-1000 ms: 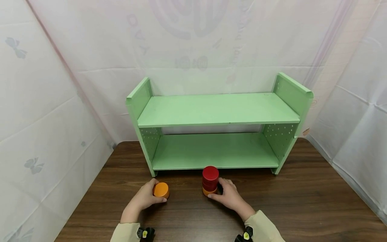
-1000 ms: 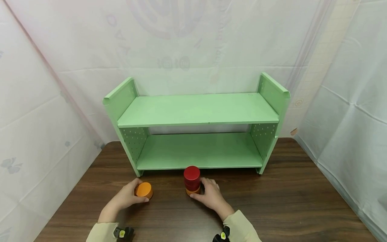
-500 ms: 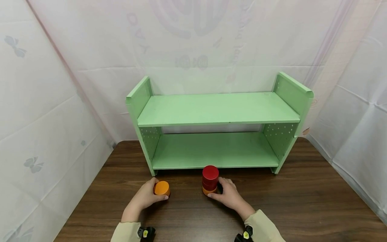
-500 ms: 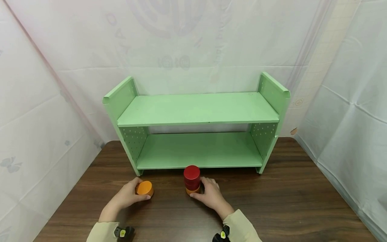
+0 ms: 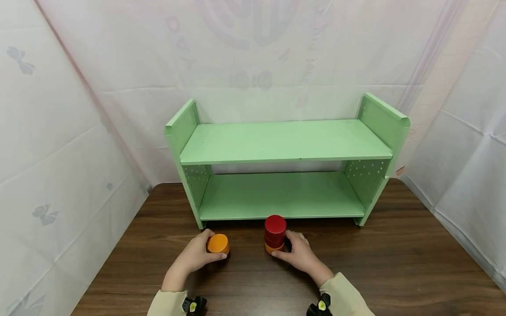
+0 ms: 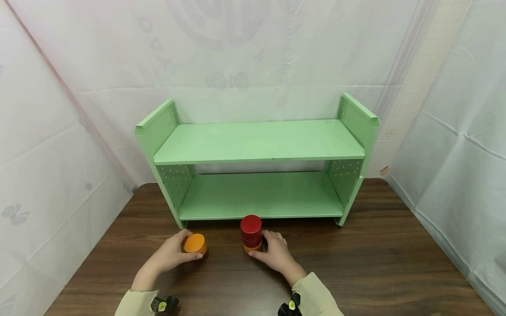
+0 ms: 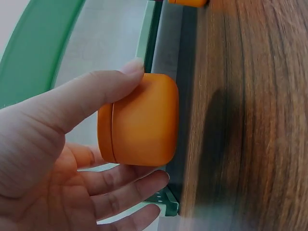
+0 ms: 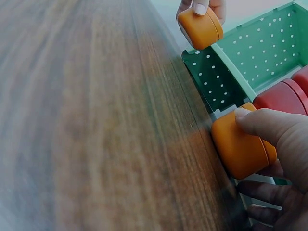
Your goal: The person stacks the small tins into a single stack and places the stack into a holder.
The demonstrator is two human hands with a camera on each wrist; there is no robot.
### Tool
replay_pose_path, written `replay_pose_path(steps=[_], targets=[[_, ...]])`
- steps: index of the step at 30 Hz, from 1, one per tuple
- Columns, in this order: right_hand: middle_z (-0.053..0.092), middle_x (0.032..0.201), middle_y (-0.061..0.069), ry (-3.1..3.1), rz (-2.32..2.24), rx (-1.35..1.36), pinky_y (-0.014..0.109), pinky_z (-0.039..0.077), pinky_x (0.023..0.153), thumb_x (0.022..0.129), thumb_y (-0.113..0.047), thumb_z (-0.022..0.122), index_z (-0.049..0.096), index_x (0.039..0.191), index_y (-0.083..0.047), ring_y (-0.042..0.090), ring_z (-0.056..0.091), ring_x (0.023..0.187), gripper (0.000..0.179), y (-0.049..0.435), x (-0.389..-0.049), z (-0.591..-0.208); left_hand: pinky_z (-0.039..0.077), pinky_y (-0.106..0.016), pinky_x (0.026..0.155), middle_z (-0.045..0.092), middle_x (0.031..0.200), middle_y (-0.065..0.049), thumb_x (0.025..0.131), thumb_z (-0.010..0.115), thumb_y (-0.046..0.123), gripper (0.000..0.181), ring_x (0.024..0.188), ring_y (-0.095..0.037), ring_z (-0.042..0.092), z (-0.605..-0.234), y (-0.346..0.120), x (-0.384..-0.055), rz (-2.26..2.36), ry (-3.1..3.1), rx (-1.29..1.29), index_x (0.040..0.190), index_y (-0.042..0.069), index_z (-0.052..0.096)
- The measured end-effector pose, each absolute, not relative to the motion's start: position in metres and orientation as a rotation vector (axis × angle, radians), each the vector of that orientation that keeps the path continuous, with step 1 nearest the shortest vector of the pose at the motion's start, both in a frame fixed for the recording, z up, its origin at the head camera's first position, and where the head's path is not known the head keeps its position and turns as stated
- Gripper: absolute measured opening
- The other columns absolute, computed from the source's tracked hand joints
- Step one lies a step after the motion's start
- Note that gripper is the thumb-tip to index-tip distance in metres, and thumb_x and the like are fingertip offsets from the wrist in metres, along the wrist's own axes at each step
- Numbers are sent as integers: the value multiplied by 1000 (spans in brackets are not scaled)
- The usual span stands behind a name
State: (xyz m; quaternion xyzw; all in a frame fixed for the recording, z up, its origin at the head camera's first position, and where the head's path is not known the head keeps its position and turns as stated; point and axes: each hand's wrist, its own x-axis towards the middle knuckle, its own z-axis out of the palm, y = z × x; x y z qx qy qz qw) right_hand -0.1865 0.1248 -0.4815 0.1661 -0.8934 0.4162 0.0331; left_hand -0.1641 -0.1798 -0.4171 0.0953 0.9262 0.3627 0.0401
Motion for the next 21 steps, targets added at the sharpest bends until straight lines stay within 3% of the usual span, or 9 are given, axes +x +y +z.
replay_pose_path(steps=[21], targets=[[63, 114, 10, -2744, 1254, 527, 58, 38, 94, 75, -33, 80, 59, 119, -2, 35, 52, 112, 58, 125, -187, -482, 47, -33, 72, 58, 100, -7, 72, 83, 22, 52, 84, -15, 54, -415, -167, -162, 1231, 2847, 242, 110, 4, 53]])
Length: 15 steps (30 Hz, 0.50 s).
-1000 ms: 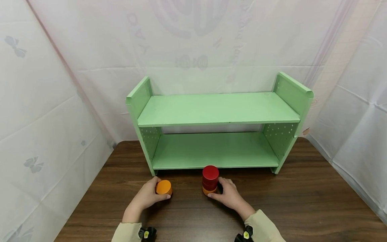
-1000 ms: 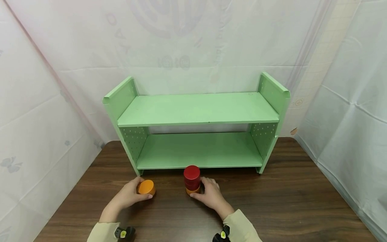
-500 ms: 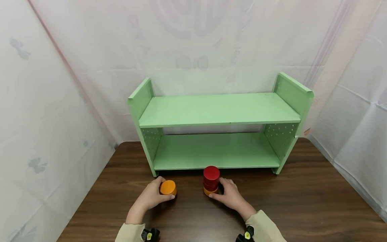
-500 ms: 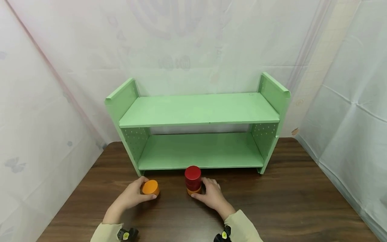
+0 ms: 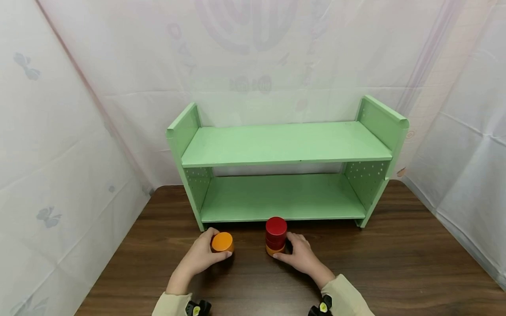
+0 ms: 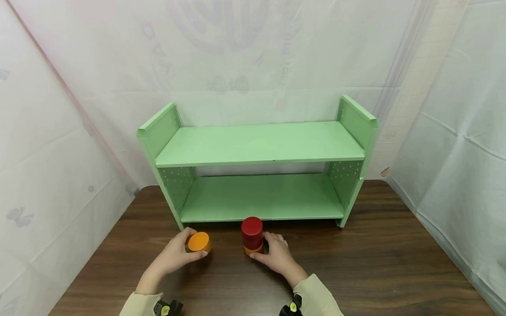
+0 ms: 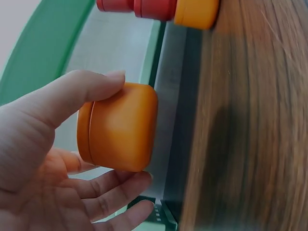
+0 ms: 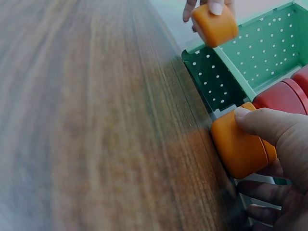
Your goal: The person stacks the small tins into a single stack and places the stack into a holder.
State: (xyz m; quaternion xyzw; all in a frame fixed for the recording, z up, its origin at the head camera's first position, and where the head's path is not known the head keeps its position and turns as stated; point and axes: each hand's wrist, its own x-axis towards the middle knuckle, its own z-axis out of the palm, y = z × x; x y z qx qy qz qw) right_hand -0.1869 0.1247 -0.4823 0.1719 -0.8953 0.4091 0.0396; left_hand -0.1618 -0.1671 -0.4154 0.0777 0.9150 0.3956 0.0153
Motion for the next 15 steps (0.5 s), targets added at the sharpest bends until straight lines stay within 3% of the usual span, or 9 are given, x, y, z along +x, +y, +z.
replay_pose_path(steps=[15], targets=[[62, 117, 12, -2769, 1268, 510, 59, 36, 96, 76, -33, 79, 57, 122, 1, 37, 50, 115, 62, 125, -187, -480, 47, -35, 76, 59, 104, -7, 71, 83, 20, 54, 90, -17, 55, -401, -153, -154, 1296, 2847, 251, 113, 3, 53]])
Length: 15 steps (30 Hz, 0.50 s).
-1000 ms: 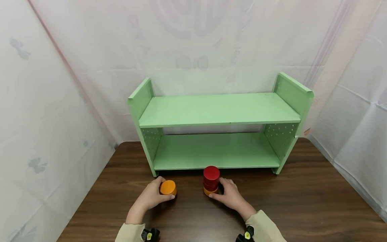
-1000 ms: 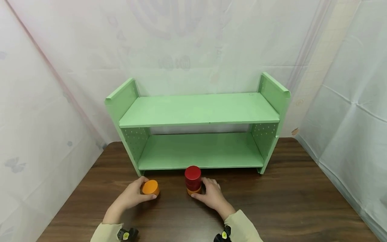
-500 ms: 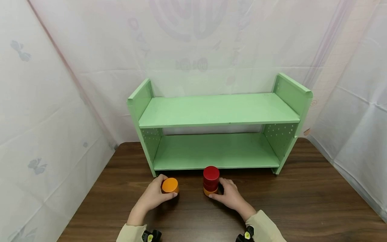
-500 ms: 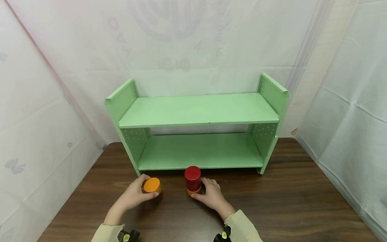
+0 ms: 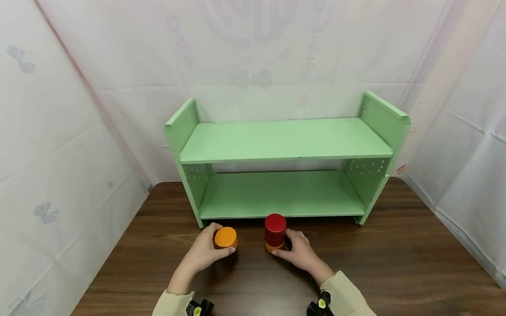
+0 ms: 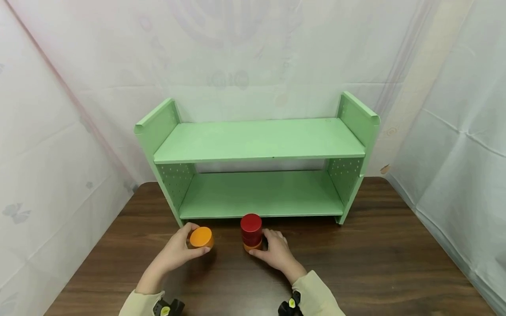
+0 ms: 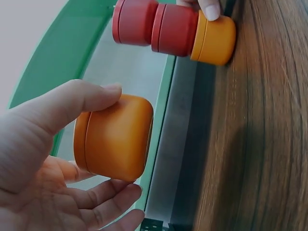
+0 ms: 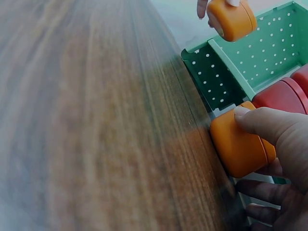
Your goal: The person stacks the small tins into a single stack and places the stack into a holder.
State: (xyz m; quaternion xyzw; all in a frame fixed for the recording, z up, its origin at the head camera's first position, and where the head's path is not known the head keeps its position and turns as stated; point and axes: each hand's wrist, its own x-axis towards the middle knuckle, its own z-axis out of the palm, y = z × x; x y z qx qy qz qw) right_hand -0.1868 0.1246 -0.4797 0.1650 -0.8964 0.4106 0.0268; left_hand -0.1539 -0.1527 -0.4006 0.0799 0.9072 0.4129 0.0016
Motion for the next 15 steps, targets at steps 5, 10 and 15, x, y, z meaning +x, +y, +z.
replay_pose_path(steps=[5, 10, 15], targets=[[63, 114, 9, -2761, 1266, 519, 59, 35, 97, 76, -34, 79, 59, 120, -3, 36, 50, 116, 57, 125, -187, -480, 47, -36, 76, 59, 102, -7, 71, 83, 20, 53, 91, -18, 55, -399, -149, -152, 1292, 2857, 255, 112, 3, 54], [63, 112, 7, -2753, 1271, 529, 58, 36, 96, 76, -33, 79, 60, 117, -5, 36, 50, 115, 53, 125, -187, -480, 46, -37, 77, 59, 101, -7, 71, 83, 20, 52, 92, -20, 54, -398, -147, -151, 1287, 2884, 261, 111, 3, 54], [63, 113, 9, -2752, 1271, 532, 57, 37, 96, 77, -32, 79, 60, 117, -5, 36, 51, 115, 53, 125, -186, -479, 46, -38, 78, 58, 100, -7, 71, 83, 20, 52, 93, -22, 53, -398, -145, -150, 1273, 2913, 275, 111, 3, 54]])
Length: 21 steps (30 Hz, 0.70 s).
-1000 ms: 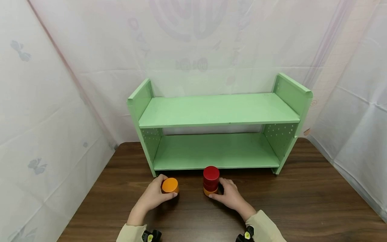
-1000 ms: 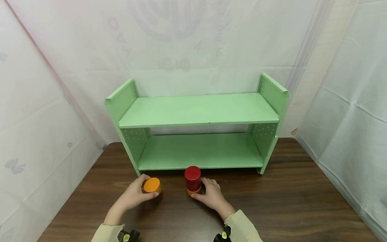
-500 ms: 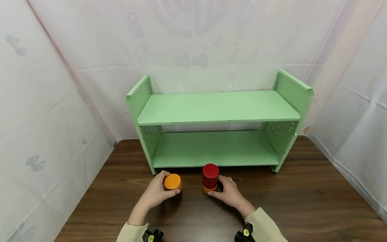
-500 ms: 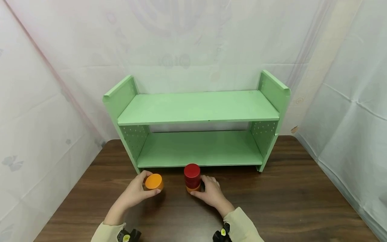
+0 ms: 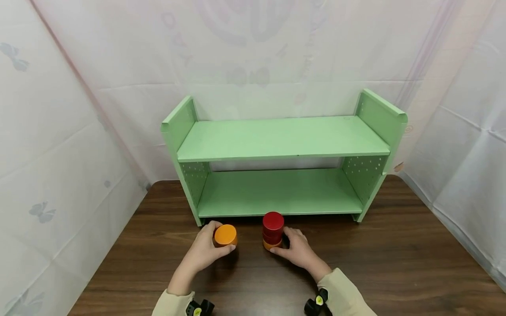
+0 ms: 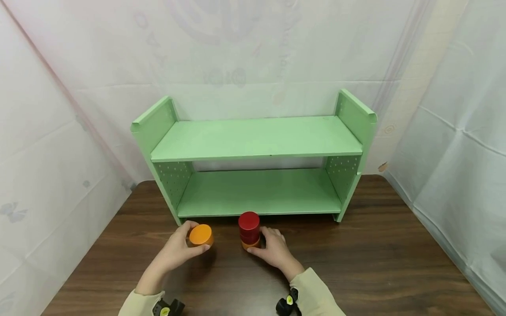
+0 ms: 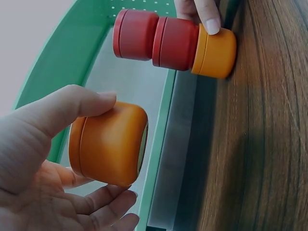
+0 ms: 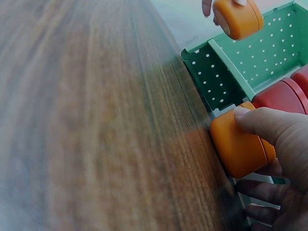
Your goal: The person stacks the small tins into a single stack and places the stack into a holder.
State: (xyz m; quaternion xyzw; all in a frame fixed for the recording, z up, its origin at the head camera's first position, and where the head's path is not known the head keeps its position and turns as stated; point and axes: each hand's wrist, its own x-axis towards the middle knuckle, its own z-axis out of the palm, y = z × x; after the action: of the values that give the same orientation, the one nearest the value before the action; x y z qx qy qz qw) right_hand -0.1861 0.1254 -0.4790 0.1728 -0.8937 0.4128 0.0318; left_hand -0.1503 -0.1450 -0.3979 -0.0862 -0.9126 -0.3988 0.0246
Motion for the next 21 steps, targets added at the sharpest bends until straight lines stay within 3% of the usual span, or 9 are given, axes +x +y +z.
replay_pose_path(steps=[21], targets=[[63, 114, 9, -2767, 1267, 532, 55, 38, 96, 77, -33, 78, 59, 120, -3, 34, 51, 113, 55, 126, -186, -478, 45, -36, 79, 58, 101, -10, 71, 82, 17, 54, 90, -19, 54, -393, -142, -144, -1305, -2781, -180, 113, 0, 53]])
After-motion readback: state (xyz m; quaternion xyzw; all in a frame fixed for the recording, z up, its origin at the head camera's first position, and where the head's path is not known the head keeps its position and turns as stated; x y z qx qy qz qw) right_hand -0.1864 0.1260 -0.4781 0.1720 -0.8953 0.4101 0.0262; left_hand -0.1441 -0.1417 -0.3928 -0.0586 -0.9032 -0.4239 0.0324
